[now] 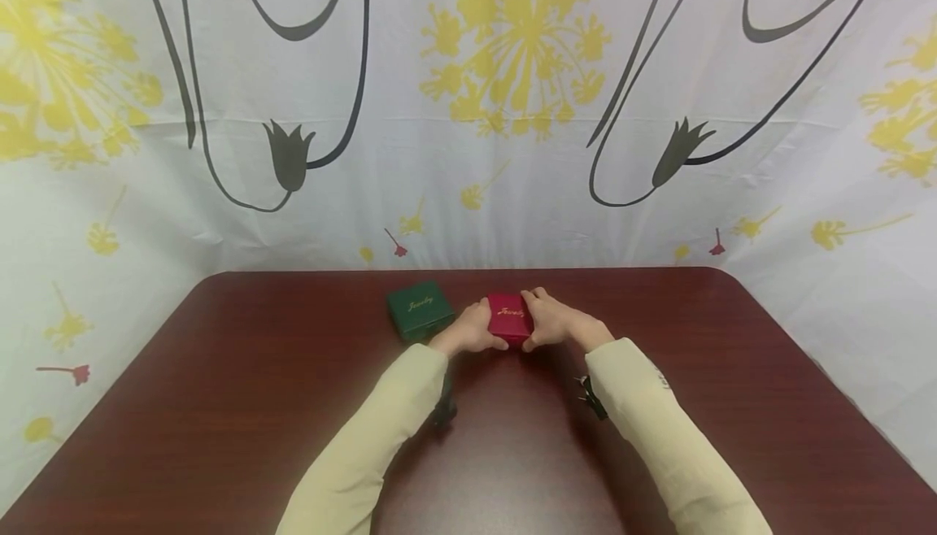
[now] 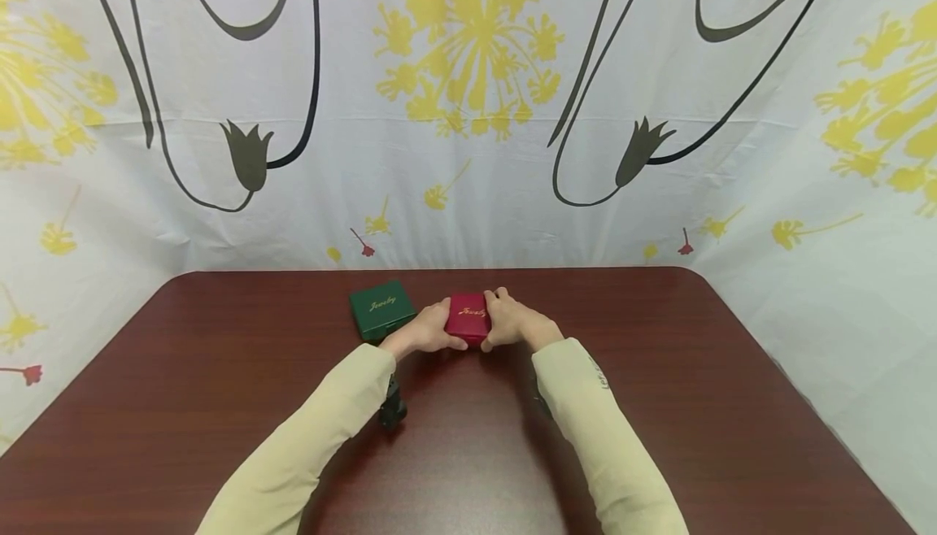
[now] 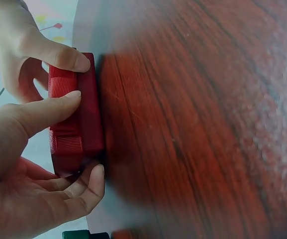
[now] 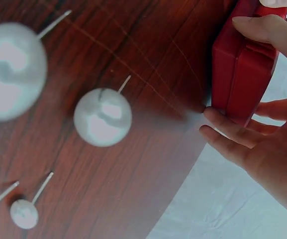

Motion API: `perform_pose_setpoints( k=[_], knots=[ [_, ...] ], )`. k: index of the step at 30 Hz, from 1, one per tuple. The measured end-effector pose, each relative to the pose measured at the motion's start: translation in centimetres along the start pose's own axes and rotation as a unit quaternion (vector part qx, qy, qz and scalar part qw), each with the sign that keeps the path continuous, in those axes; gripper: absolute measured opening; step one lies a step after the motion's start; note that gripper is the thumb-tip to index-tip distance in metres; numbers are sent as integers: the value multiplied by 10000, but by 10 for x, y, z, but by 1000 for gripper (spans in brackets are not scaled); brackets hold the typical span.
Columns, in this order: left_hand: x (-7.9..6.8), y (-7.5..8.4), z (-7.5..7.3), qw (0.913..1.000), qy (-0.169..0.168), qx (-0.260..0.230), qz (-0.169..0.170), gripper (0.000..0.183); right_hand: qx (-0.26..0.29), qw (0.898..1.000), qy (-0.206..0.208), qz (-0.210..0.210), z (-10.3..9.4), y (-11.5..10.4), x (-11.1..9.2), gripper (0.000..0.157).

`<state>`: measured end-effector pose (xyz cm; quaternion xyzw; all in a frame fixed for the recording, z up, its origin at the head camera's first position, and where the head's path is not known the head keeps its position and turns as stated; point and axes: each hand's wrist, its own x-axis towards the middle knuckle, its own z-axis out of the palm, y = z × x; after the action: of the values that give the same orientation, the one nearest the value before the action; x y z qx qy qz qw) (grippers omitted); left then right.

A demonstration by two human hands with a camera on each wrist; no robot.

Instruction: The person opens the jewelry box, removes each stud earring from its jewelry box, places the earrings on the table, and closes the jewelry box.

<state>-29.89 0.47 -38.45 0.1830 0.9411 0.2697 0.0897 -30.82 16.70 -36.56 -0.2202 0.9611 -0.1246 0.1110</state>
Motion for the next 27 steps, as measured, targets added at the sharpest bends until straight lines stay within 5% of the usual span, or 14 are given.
perform_pose_setpoints(
  k=[17,27],
  knots=[
    [0,2,4,9999,4,-13,-168,67,166,9993,-82,314,1,3,3,92],
    [-11,6,-4,9987,492,158,-48,69,263,9993,2,265,-9,5,-11,96]
  ],
)
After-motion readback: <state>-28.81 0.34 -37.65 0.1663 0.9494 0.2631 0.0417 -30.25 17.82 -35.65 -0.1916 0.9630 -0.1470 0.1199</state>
